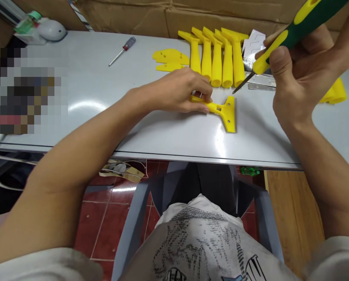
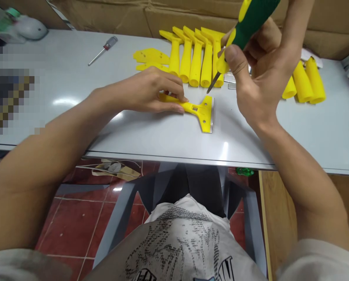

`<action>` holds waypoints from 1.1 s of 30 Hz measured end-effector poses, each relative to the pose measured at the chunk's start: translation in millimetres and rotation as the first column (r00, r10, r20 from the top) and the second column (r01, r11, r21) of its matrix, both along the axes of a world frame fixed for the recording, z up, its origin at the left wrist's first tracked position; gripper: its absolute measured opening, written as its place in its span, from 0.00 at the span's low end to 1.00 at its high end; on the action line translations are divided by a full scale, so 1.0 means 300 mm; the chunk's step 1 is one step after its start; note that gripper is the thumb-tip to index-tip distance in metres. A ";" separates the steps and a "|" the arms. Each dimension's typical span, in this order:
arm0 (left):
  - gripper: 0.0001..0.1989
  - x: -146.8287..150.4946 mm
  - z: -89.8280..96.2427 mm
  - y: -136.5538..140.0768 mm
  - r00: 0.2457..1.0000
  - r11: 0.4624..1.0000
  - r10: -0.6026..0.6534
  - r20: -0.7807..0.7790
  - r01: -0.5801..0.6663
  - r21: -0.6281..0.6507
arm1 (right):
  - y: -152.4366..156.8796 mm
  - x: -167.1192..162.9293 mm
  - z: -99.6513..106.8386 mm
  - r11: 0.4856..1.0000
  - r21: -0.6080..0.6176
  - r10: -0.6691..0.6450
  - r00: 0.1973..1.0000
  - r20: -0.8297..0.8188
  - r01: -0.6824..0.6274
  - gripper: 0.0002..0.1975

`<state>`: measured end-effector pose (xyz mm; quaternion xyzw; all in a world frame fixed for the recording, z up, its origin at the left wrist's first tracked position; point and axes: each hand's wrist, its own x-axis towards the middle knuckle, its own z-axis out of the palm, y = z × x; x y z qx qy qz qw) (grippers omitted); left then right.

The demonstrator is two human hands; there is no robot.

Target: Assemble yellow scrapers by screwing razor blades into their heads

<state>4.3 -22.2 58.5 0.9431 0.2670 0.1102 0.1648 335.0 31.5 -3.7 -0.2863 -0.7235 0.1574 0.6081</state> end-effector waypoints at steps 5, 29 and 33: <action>0.20 -0.002 0.004 -0.002 1.000 1.000 -0.023 0.010 0.023 0.018 | 0.026 -0.100 -0.017 0.935 0.346 0.132 0.981 -0.139 -0.077 0.46; 0.15 0.004 0.006 -0.008 1.000 0.999 0.006 -0.021 -0.005 0.050 | -0.286 -0.008 0.147 0.981 -0.151 0.153 0.970 0.190 -0.125 0.33; 0.14 0.007 0.006 -0.010 1.000 0.999 0.009 -0.021 -0.008 0.052 | -0.330 -0.044 0.189 0.988 -0.049 0.155 0.962 0.222 -0.148 0.45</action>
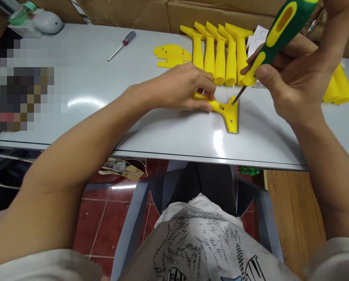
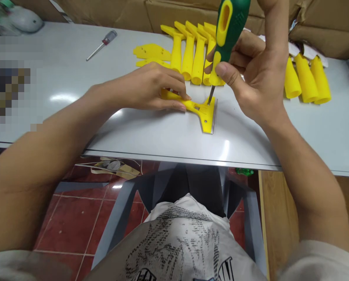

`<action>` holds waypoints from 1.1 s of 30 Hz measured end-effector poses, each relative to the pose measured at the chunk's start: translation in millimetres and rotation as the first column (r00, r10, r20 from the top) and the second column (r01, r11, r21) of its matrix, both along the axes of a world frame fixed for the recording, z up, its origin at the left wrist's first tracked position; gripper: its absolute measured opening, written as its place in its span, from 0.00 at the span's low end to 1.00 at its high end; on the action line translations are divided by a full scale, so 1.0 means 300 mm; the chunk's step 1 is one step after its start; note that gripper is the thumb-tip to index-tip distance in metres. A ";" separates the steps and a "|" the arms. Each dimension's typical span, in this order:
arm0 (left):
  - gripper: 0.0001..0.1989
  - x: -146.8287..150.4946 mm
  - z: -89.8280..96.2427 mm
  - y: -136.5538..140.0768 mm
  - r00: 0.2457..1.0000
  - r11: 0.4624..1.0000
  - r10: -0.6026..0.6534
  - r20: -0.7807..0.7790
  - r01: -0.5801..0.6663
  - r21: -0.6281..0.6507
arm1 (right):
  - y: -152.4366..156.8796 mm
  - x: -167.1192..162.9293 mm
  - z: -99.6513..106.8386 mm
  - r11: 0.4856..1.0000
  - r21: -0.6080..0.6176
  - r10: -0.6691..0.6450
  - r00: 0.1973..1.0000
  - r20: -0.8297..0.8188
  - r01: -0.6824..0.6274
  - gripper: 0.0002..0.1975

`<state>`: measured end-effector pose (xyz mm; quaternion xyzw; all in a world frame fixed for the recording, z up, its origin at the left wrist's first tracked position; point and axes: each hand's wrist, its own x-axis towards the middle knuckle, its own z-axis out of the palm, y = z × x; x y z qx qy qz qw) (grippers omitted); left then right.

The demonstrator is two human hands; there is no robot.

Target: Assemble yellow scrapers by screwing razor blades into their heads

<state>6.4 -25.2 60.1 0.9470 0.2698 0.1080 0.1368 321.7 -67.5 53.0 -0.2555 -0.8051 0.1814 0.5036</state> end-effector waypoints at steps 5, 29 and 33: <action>0.14 0.007 -0.003 -0.002 1.000 1.000 0.006 0.003 -0.006 0.004 | 0.136 0.012 -0.115 0.985 0.161 -0.053 0.997 -0.048 0.060 0.60; 0.11 0.004 -0.012 -0.002 0.999 1.000 -0.020 0.025 0.020 0.012 | 0.327 0.036 -0.243 0.947 0.161 -0.239 0.946 -0.218 0.277 0.71; 0.13 -0.004 -0.027 0.015 0.996 0.999 -0.024 0.088 0.027 -0.035 | 0.230 0.021 -0.186 0.979 -0.047 -0.202 0.970 -0.138 0.198 0.61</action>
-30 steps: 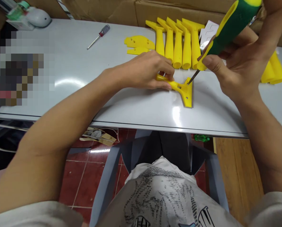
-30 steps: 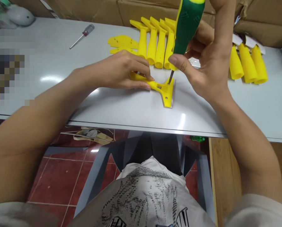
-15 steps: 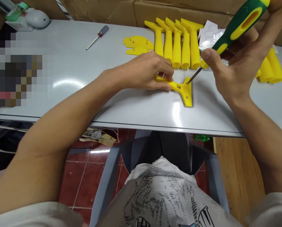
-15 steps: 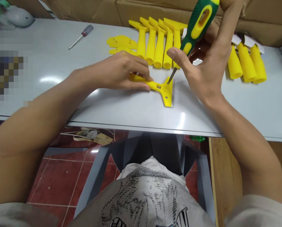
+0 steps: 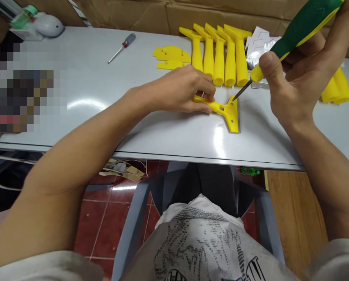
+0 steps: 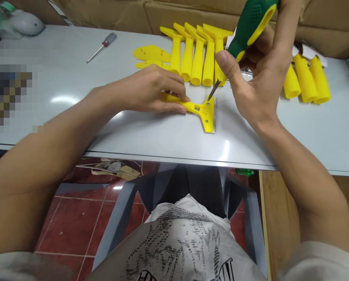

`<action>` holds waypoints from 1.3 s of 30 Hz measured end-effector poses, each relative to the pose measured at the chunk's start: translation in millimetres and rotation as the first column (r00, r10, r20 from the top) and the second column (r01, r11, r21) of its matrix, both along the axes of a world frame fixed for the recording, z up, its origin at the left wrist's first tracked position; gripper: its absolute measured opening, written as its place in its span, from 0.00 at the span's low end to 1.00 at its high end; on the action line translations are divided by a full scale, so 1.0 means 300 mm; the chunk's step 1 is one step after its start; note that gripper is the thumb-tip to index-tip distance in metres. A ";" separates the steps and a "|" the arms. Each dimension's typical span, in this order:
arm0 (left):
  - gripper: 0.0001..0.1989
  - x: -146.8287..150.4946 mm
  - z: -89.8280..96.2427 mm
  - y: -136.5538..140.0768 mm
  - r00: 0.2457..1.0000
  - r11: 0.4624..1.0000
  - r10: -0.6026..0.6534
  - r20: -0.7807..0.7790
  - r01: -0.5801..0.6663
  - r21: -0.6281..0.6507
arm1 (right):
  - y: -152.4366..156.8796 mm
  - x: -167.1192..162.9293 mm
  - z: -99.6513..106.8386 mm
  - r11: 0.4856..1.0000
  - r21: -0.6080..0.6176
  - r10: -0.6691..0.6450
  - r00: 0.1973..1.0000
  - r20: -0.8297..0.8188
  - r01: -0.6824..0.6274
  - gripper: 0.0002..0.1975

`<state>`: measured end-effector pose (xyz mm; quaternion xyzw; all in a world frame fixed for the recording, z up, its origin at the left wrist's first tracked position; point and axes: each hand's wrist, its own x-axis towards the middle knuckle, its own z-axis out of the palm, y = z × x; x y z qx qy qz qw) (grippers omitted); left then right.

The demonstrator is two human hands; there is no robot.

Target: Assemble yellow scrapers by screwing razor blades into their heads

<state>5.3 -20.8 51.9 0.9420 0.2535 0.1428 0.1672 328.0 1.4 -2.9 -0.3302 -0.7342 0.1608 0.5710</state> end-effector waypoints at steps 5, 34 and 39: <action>0.17 -0.005 -0.004 0.004 0.999 1.000 -0.003 0.036 0.004 -0.025 | -0.097 -0.032 0.024 0.975 -0.196 0.106 0.994 -0.013 -0.106 0.56; 0.19 -0.003 -0.036 0.005 0.998 0.998 0.050 0.023 -0.051 0.025 | -0.070 -0.022 0.075 0.952 0.303 -0.077 0.993 0.092 0.046 0.48; 0.19 -0.003 -0.030 0.001 0.999 0.999 0.046 0.016 -0.047 0.028 | -0.099 -0.021 0.088 0.962 0.272 -0.068 0.992 0.102 0.037 0.48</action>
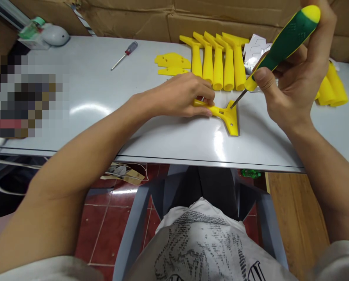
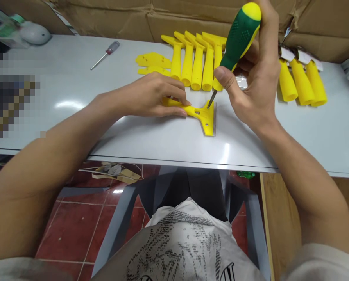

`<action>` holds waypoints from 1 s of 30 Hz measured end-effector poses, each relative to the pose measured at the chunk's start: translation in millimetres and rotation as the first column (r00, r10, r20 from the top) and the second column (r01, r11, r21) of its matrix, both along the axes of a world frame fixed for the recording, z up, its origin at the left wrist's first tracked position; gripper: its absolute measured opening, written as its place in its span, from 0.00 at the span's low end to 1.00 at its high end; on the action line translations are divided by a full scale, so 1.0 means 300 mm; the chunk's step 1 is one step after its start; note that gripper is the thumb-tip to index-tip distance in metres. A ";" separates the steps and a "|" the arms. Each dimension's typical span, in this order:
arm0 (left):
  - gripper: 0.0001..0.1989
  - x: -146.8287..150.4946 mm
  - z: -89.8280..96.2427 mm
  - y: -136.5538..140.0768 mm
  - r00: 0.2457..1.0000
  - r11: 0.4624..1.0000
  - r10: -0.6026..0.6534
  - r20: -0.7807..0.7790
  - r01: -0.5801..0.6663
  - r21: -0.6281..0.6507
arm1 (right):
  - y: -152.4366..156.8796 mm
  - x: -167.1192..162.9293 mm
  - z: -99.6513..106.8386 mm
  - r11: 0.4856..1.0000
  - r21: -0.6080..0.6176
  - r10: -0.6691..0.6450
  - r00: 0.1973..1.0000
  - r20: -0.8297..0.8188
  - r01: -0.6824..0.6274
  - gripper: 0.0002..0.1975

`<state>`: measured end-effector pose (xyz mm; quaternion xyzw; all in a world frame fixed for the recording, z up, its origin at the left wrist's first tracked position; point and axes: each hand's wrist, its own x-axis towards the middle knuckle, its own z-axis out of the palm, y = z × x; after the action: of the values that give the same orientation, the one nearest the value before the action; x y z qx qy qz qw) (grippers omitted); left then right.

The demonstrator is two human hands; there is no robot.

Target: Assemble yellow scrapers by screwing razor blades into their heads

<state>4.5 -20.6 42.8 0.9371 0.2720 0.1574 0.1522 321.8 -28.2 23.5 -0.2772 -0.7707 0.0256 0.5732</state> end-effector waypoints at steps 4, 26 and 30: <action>0.19 -0.003 0.014 -0.004 1.000 1.000 -0.012 0.000 0.012 -0.025 | 0.009 0.002 -0.001 0.998 -0.041 0.056 0.998 0.027 -0.054 0.47; 0.16 0.001 0.022 -0.012 1.000 0.999 -0.019 0.010 0.019 -0.040 | 0.288 0.047 -0.182 0.991 0.082 -0.091 0.986 -0.140 0.103 0.79; 0.17 0.006 0.024 -0.020 1.000 0.999 -0.030 0.003 0.030 -0.040 | 0.346 0.063 -0.232 0.932 0.188 -0.255 0.928 -0.270 0.311 0.88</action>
<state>6.4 -26.6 50.0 0.9376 0.2609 0.1508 0.1733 340.8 75.5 -46.0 -0.3133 -0.6447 -0.1127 0.6881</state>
